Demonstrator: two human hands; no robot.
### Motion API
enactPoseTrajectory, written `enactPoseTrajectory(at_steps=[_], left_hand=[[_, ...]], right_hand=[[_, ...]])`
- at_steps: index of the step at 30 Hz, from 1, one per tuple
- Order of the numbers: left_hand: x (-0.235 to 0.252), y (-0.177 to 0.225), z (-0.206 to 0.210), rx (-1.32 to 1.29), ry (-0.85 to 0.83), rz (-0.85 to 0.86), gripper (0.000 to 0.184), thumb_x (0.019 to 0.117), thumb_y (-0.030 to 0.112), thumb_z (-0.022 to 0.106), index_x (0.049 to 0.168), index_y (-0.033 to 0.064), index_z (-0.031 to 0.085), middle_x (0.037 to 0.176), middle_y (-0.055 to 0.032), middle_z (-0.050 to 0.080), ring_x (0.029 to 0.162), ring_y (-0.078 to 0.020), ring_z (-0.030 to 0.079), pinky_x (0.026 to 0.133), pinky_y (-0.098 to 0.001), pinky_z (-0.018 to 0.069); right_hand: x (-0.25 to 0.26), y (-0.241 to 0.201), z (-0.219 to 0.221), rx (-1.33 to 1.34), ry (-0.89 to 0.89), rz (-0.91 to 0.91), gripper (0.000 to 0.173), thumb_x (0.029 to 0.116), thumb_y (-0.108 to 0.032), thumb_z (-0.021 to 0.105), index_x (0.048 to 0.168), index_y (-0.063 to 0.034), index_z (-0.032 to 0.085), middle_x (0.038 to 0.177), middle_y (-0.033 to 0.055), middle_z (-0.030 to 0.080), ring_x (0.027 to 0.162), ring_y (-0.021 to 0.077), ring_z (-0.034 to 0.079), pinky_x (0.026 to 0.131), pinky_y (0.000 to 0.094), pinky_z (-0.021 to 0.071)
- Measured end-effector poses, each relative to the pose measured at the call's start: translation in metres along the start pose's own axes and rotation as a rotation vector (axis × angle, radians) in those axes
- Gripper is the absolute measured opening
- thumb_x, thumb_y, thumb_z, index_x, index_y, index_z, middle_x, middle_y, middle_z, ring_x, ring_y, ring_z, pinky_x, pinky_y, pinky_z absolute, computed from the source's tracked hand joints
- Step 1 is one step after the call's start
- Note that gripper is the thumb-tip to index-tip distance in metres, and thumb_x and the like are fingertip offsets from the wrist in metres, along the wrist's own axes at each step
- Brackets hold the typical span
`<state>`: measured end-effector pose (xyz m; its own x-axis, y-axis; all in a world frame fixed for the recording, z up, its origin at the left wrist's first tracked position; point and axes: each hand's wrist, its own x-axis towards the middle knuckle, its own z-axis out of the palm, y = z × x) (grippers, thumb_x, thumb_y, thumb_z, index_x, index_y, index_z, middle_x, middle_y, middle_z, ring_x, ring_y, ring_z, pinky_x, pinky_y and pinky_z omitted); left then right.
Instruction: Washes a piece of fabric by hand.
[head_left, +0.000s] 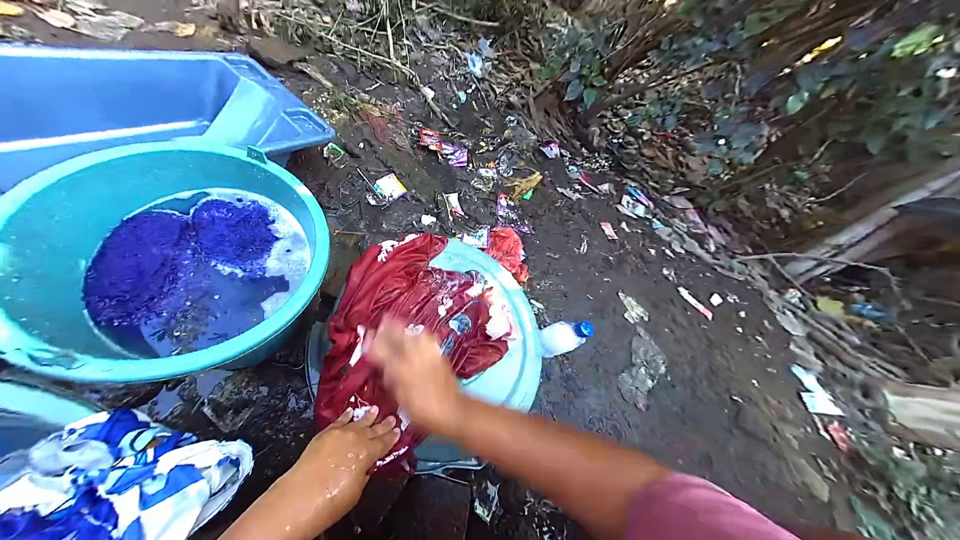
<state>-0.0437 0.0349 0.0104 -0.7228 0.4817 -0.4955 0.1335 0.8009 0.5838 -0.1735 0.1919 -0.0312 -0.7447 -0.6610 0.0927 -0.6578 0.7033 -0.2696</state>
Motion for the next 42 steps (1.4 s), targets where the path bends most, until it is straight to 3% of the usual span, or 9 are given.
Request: enactPoseTrajectory(at_steps=[7, 14, 18, 23, 25, 29, 36, 39, 42], left_hand=[[0.002, 0.005, -0.004, 0.016, -0.057, -0.042, 0.054, 0.0986, -0.002, 0.053, 0.15, 0.0139, 0.054, 0.157, -0.0063, 0.049, 0.152, -0.0307, 0.036, 0.125, -0.0524, 0.0227], [0.0, 0.008, -0.001, 0.047, 0.002, -0.037, 0.049, 0.098, -0.001, 0.054, 0.144, 0.0121, 0.06, 0.149, -0.0095, 0.057, 0.145, -0.0324, 0.046, 0.122, -0.0514, 0.0301], [0.0, 0.015, -0.011, 0.056, -0.086, -0.056, 0.049, 0.1026, 0.017, 0.056, 0.152, 0.0129, 0.052, 0.158, -0.008, 0.048, 0.151, -0.0311, 0.036, 0.125, -0.0509, 0.0229], [0.006, 0.003, -0.03, -0.271, 0.643, -0.115, 0.057, 0.0981, 0.042, 0.06, 0.143, 0.0064, 0.058, 0.143, -0.0169, 0.059, 0.125, -0.0322, 0.062, 0.103, -0.0527, 0.0515], [0.023, -0.006, -0.048, -0.246, 0.728, -0.33, 0.074, 0.0979, 0.042, 0.063, 0.155, 0.0021, 0.039, 0.153, -0.0249, 0.045, 0.137, -0.041, 0.05, 0.111, -0.0576, 0.042], [0.05, -0.004, -0.065, -0.196, 0.418, -0.575, 0.053, 0.1031, 0.029, 0.054, 0.149, 0.0029, 0.048, 0.143, -0.0255, 0.056, 0.137, -0.042, 0.051, 0.114, -0.0624, 0.0359], [0.009, 0.043, -0.062, -1.523, 0.537, -0.089, 0.071, 0.1052, 0.061, 0.023, 0.15, 0.0095, 0.043, 0.13, -0.0083, 0.066, 0.117, -0.0167, 0.065, 0.098, -0.0386, 0.0559], [0.002, 0.073, -0.082, -1.836, 0.531, -0.05, 0.042, 0.1102, 0.033, 0.029, 0.103, 0.0132, 0.065, 0.083, -0.0008, 0.074, 0.077, -0.0078, 0.072, 0.071, -0.0261, 0.0616], [-0.004, 0.093, -0.109, -1.614, 0.682, 0.128, 0.031, 0.1083, 0.01, 0.03, 0.108, 0.011, 0.061, 0.084, 0.0055, 0.07, 0.079, -0.0003, 0.068, 0.073, -0.0182, 0.0581]], right_hand=[[0.037, 0.14, -0.042, -0.144, -0.137, 0.386, 0.056, 0.0981, -0.017, 0.059, 0.153, -0.0225, 0.049, 0.16, 0.0164, 0.041, 0.137, 0.0459, 0.047, 0.105, 0.0677, 0.0388], [-0.031, 0.016, -0.003, 0.008, 0.012, -0.176, 0.039, 0.0963, -0.013, 0.061, 0.132, -0.026, 0.07, 0.132, 0.0121, 0.069, 0.112, 0.0389, 0.069, 0.085, 0.0606, 0.0556], [0.056, 0.128, -0.037, 0.112, -0.243, 0.257, 0.049, 0.1074, -0.018, 0.043, 0.156, -0.0248, 0.047, 0.157, 0.0173, 0.046, 0.141, 0.0428, 0.044, 0.114, 0.063, 0.0356], [0.04, 0.156, -0.074, 0.954, -0.133, 0.633, 0.065, 0.1093, -0.038, 0.047, 0.166, -0.0253, 0.017, 0.146, 0.0186, 0.054, 0.107, 0.0274, 0.066, 0.088, 0.0461, 0.0553], [0.026, 0.145, -0.07, 0.971, -0.16, 0.724, 0.083, 0.1055, -0.033, 0.058, 0.166, -0.0185, 0.003, 0.147, 0.0239, 0.051, 0.11, 0.0314, 0.065, 0.091, 0.0477, 0.0559], [0.0, 0.098, -0.06, 1.18, -0.189, 0.756, 0.049, 0.1086, -0.028, 0.051, 0.149, -0.002, 0.044, 0.127, 0.0171, 0.064, 0.107, 0.0212, 0.066, 0.093, 0.0395, 0.0553], [-0.044, -0.013, -0.101, 1.798, -0.299, 0.18, 0.059, 0.0935, -0.037, 0.066, 0.137, 0.0002, 0.05, 0.106, -0.0003, 0.071, 0.09, 0.0074, 0.067, 0.082, 0.0279, 0.0574], [-0.049, -0.035, -0.119, 1.635, -0.29, -0.211, 0.063, 0.0991, -0.038, 0.063, 0.139, 0.0091, 0.053, 0.131, 0.0067, 0.065, 0.116, 0.0046, 0.062, 0.103, 0.0274, 0.0513], [-0.052, -0.029, -0.158, 1.488, -0.177, -0.465, 0.066, 0.1026, -0.043, 0.057, 0.141, 0.0101, 0.054, 0.137, 0.0131, 0.064, 0.121, 0.0091, 0.063, 0.106, 0.031, 0.0517]])
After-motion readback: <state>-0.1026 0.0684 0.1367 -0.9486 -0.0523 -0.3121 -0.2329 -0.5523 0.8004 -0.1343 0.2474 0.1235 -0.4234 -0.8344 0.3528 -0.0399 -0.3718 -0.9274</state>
